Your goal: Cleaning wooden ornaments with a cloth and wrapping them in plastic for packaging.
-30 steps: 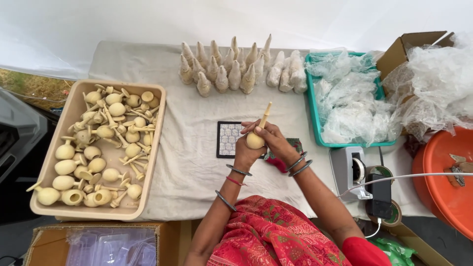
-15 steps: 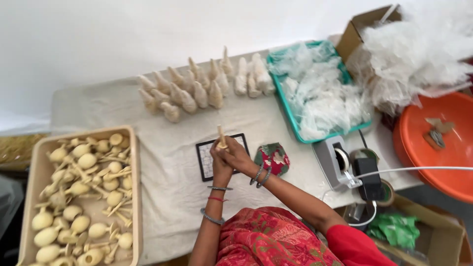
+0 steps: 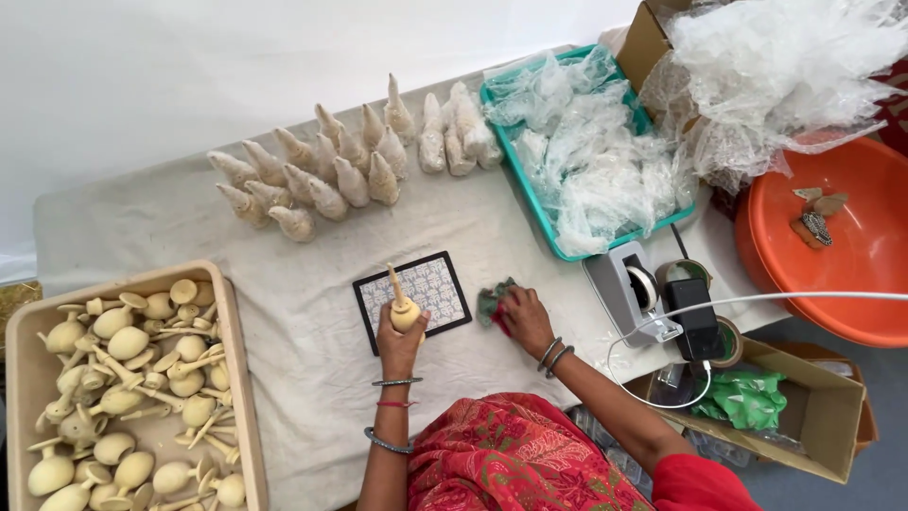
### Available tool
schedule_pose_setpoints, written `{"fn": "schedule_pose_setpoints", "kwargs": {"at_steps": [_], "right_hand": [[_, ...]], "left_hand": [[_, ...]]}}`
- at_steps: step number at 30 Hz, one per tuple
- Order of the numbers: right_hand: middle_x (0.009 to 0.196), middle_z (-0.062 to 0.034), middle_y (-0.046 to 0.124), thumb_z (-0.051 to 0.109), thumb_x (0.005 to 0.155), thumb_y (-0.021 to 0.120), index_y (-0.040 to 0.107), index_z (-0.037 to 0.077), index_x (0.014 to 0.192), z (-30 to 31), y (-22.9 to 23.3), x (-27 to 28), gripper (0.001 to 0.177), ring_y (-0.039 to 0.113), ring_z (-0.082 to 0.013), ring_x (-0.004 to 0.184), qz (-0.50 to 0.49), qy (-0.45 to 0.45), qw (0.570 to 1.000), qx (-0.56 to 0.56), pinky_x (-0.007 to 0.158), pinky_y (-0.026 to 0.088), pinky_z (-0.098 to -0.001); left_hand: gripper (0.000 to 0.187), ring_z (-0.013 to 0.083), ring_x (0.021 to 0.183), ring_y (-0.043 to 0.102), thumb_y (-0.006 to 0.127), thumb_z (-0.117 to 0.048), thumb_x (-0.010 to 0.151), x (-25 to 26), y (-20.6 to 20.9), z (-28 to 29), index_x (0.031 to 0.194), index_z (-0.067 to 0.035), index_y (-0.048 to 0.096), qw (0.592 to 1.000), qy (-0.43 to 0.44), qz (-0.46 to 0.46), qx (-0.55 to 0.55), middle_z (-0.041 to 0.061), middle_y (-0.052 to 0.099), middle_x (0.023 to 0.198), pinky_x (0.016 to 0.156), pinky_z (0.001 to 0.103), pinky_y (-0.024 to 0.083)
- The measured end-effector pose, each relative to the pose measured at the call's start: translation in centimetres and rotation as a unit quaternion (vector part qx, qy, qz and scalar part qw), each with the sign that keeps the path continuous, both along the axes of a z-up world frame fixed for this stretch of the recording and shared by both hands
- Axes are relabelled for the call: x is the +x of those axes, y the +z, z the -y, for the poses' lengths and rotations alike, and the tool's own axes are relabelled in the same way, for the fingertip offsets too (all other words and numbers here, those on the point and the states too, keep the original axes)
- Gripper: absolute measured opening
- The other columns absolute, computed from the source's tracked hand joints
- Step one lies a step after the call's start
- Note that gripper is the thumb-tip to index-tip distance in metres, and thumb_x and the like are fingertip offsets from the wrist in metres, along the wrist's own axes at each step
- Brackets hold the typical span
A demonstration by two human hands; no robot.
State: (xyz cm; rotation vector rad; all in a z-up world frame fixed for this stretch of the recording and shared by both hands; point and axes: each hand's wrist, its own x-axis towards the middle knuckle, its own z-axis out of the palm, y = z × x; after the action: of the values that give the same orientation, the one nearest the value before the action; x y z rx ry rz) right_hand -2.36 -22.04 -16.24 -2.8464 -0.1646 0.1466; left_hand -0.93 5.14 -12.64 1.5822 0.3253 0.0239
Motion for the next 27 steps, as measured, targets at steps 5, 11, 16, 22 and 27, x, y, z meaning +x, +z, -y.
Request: {"fn": "schedule_pose_setpoints", "kwargs": {"at_steps": [5, 11, 16, 22, 27], "right_hand": [[0.125, -0.0114, 0.066, 0.014, 0.091, 0.071, 0.061, 0.007, 0.129, -4.9, 7.6, 0.8, 0.039, 0.065, -0.0266, 0.117, 0.116, -0.072, 0.937, 0.32, 0.097, 0.055, -0.0383], [0.118, -0.0132, 0.071, 0.016, 0.092, 0.075, 0.06, 0.002, 0.129, -11.2, 13.1, 2.5, 0.043, 0.069, -0.0209, 0.109, 0.026, -0.025, 0.856, 0.516, 0.094, 0.057, -0.0343], [0.113, -0.0089, 0.074, 0.02, 0.093, 0.075, 0.064, 0.002, 0.126, -9.1, 13.4, 4.0, 0.039, 0.069, -0.0153, 0.104, -0.101, 0.023, 0.802, 0.589, 0.092, 0.059, -0.0308], [0.109, -0.0074, 0.074, 0.017, 0.091, 0.077, 0.067, 0.001, 0.122, -8.1, 15.3, 5.0, 0.037, 0.069, -0.0132, 0.096, -0.233, 0.12, 0.762, 0.592, 0.086, 0.059, -0.0301], [0.101, -0.0069, 0.074, 0.015, 0.094, 0.074, 0.067, 0.0, 0.116, -9.9, 12.6, 4.6, 0.028, 0.068, -0.0094, 0.086, -0.083, -0.097, 0.754, 0.645, 0.075, 0.059, -0.0259]], "left_hand": [[0.048, 0.0141, 0.081, 0.068, 0.088, -0.02, 0.08, -0.9, -1.0, 2.6, 0.115, -0.004, 0.059, 0.999, -0.005, 0.018, 0.04, 0.006, 0.071, 0.094, 0.071, 0.029, 0.058], [0.044, 0.0367, 0.088, 0.072, 0.084, -0.021, 0.084, -1.2, 2.8, 4.2, 0.119, -0.005, 0.061, 0.955, -0.034, 0.114, 0.27, 0.018, 0.074, 0.097, 0.071, 0.042, 0.056], [0.05, 0.0318, 0.082, 0.075, 0.087, -0.019, 0.074, -1.7, 1.5, 1.7, 0.114, -0.002, 0.062, 0.97, -0.098, 0.165, 0.148, 0.015, 0.075, 0.091, 0.066, 0.038, 0.059], [0.04, 0.0036, 0.05, 0.053, 0.086, -0.014, 0.082, -2.4, 5.4, 0.4, 0.109, 0.002, 0.062, 0.81, -0.335, -0.086, -0.474, 0.008, 0.068, 0.081, 0.059, 0.027, 0.052], [0.056, 0.0357, 0.072, 0.07, 0.09, -0.026, 0.069, -1.2, 7.0, 3.3, 0.11, -0.006, 0.057, 0.95, -0.111, 0.129, 0.263, 0.015, 0.07, 0.084, 0.057, 0.045, 0.055]]}}
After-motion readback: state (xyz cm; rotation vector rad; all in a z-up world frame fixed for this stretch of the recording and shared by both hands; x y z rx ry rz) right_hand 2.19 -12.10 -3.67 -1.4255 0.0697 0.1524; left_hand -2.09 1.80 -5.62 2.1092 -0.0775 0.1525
